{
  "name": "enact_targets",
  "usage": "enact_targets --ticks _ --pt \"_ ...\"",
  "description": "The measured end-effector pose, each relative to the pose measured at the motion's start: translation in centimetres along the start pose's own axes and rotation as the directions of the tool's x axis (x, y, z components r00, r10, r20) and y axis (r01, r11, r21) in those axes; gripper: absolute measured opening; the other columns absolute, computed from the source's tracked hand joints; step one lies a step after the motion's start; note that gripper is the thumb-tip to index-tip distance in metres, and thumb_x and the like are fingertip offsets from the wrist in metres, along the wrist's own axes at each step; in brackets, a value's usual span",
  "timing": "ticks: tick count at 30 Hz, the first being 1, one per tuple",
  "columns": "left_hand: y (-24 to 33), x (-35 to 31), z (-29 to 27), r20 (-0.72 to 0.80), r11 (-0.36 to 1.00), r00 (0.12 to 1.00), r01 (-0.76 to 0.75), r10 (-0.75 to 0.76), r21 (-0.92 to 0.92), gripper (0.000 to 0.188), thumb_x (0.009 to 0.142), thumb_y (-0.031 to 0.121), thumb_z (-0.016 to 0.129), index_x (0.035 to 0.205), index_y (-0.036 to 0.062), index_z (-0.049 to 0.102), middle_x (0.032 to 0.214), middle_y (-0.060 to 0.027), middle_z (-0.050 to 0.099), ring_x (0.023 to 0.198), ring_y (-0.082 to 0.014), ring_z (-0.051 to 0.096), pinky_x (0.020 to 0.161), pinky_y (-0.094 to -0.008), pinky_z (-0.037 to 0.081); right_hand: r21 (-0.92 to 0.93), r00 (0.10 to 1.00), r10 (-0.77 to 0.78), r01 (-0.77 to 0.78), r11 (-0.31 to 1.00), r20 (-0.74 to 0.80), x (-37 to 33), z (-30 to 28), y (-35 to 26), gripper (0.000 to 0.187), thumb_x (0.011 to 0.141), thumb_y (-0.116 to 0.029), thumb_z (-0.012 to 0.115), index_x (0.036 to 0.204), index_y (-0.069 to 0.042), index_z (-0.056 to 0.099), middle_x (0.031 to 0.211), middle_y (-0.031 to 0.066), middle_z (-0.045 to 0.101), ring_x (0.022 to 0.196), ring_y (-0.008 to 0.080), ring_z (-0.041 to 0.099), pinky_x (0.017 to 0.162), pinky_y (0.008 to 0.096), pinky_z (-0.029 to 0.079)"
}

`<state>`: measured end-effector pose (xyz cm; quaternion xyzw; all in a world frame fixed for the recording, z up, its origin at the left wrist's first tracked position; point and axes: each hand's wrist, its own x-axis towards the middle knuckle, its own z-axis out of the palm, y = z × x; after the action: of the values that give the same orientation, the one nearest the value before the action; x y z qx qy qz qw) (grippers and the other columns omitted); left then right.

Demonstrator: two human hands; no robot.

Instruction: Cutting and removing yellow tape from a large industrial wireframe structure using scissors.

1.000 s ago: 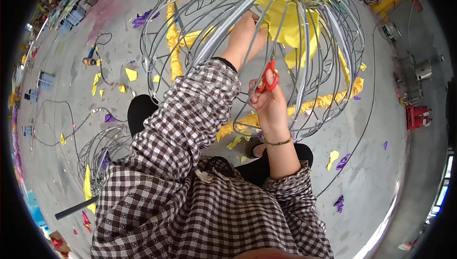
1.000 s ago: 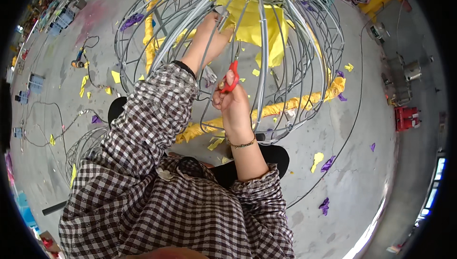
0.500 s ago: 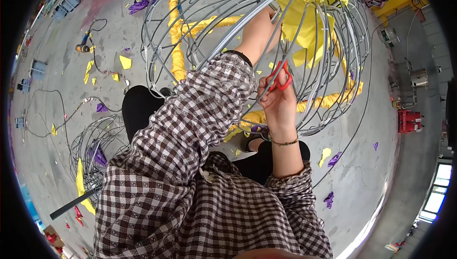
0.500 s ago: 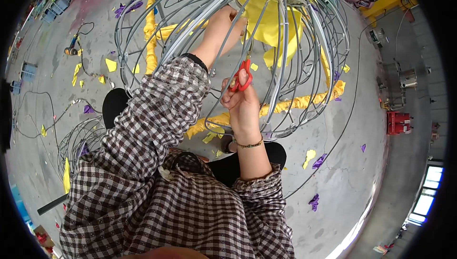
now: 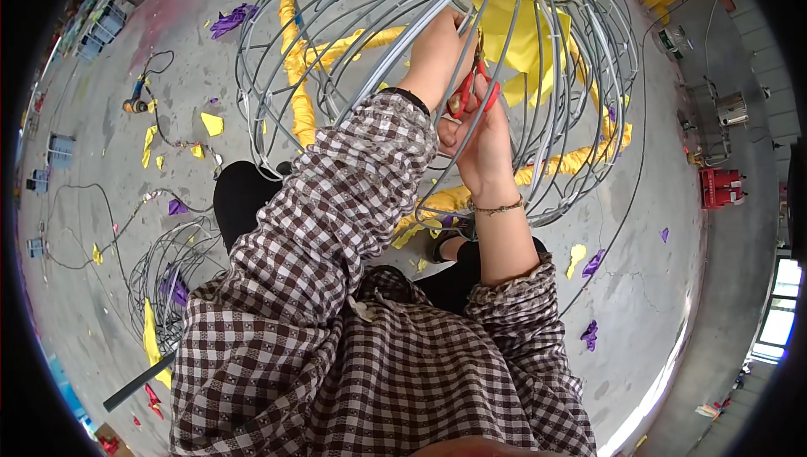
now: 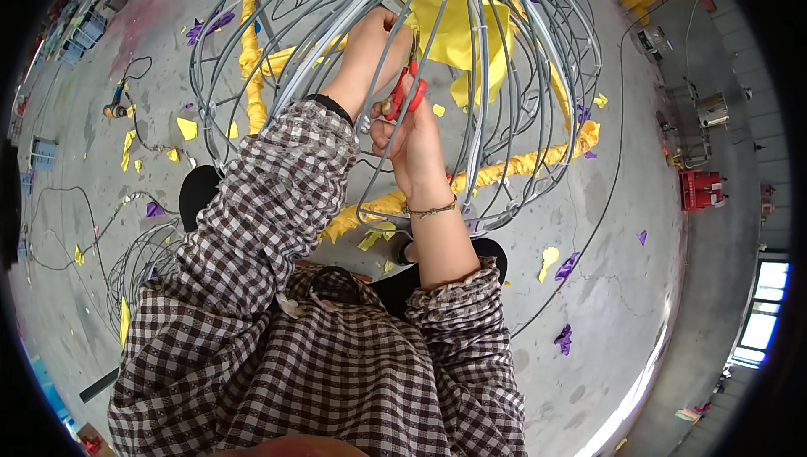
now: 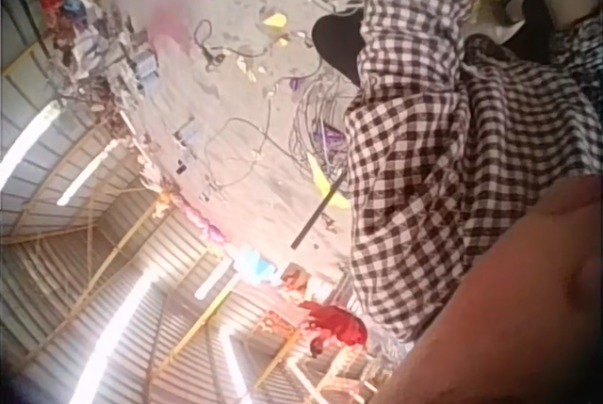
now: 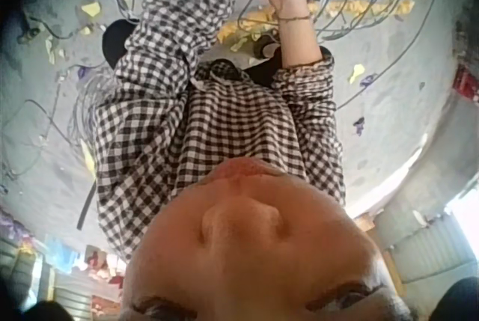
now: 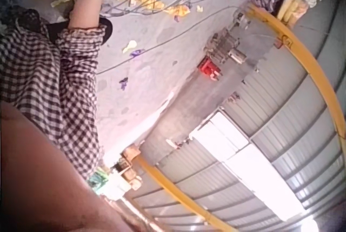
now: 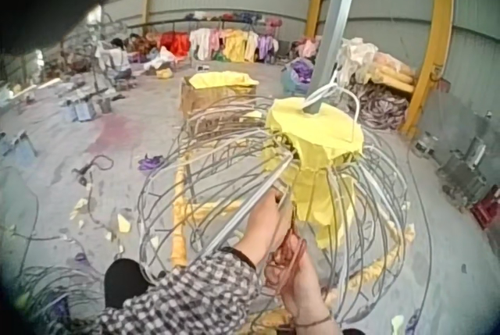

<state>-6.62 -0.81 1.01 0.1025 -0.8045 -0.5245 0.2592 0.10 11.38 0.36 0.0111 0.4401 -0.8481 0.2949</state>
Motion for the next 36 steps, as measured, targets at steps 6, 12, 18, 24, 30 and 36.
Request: enact_targets --ticks 6,12,18,24,30,36 --pt "-0.3 0.0 0.2 -0.013 0.998 0.998 -0.058 0.058 0.018 0.03 0.086 0.023 0.064 0.095 -0.0065 0.063 0.089 -0.0214 0.069 0.086 -0.0365 0.067 0.079 -0.0407 0.052 -0.096 0.997 -0.025 0.018 0.995 -0.075 0.0 0.8 -0.1 0.043 0.093 -0.056 0.058 0.091 -0.014 0.051 0.08 0.0029 0.058 0.053 0.0128 0.048 0.049 0.0262 0.031" --pt "-0.6 0.4 0.3 0.014 0.999 0.999 -0.05 0.05 -0.003 0.029 0.087 0.021 0.064 0.096 -0.0071 0.062 0.088 -0.023 0.068 0.084 -0.0363 0.068 0.076 -0.0408 0.053 -0.062 0.996 -0.028 0.022 0.998 -0.086 0.6 0.3 0.2 0.044 0.093 -0.056 0.059 0.094 -0.013 0.053 0.079 0.0026 0.058 0.053 0.0122 0.047 0.05 0.0263 0.031" --pt "-0.4 0.3 0.4 0.005 0.999 1.0 -0.028 0.028 0.026 0.029 0.088 0.02 0.063 0.099 -0.0069 0.061 0.089 -0.0233 0.068 0.083 -0.0359 0.068 0.075 -0.0405 0.053 -0.06 0.996 -0.062 0.058 0.996 -0.059 0.6 0.3 0.3 0.043 0.094 -0.054 0.059 0.092 -0.011 0.056 0.077 0.0024 0.057 0.051 0.0118 0.045 0.05 0.0268 0.03" --pt "-0.2 0.4 0.2 0.058 1.0 0.998 0.012 -0.014 0.023 0.029 0.088 0.019 0.062 0.101 -0.0065 0.06 0.09 -0.0226 0.068 0.085 -0.0361 0.068 0.076 -0.0403 0.053 0.006 0.997 -0.083 0.083 0.997 0.002 0.7 -0.3 0.5 0.044 0.095 -0.051 0.059 0.085 -0.008 0.056 0.076 0.0029 0.056 0.049 0.0109 0.043 0.048 0.0268 0.029" --pt "-1.1 0.8 0.6 0.034 0.999 0.999 -0.019 0.017 0.039 0.031 0.088 0.017 0.06 0.11 -0.0046 0.059 0.09 -0.0197 0.068 0.083 -0.0315 0.068 0.076 -0.0393 0.052 -0.104 0.988 -0.145 0.138 0.985 -0.055 0.9 -0.7 0.5 0.045 0.095 -0.049 0.059 0.081 -0.006 0.055 0.077 0.004 0.056 0.045 0.0095 0.04 0.045 0.0255 0.028" --pt "-1.3 0.8 0.7 0.029 0.999 0.999 -0.014 0.013 0.032 0.039 0.085 0.018 0.06 0.119 -0.0013 0.059 0.087 -0.0157 0.068 0.078 -0.0237 0.067 0.071 -0.0353 0.051 -0.103 0.995 -0.057 0.049 0.993 -0.076 -0.9 -0.8 0.4 0.048 0.097 -0.05 0.056 0.083 -0.004 0.056 0.075 0.0044 0.055 0.044 0.0083 0.037 0.044 0.0243 0.028"
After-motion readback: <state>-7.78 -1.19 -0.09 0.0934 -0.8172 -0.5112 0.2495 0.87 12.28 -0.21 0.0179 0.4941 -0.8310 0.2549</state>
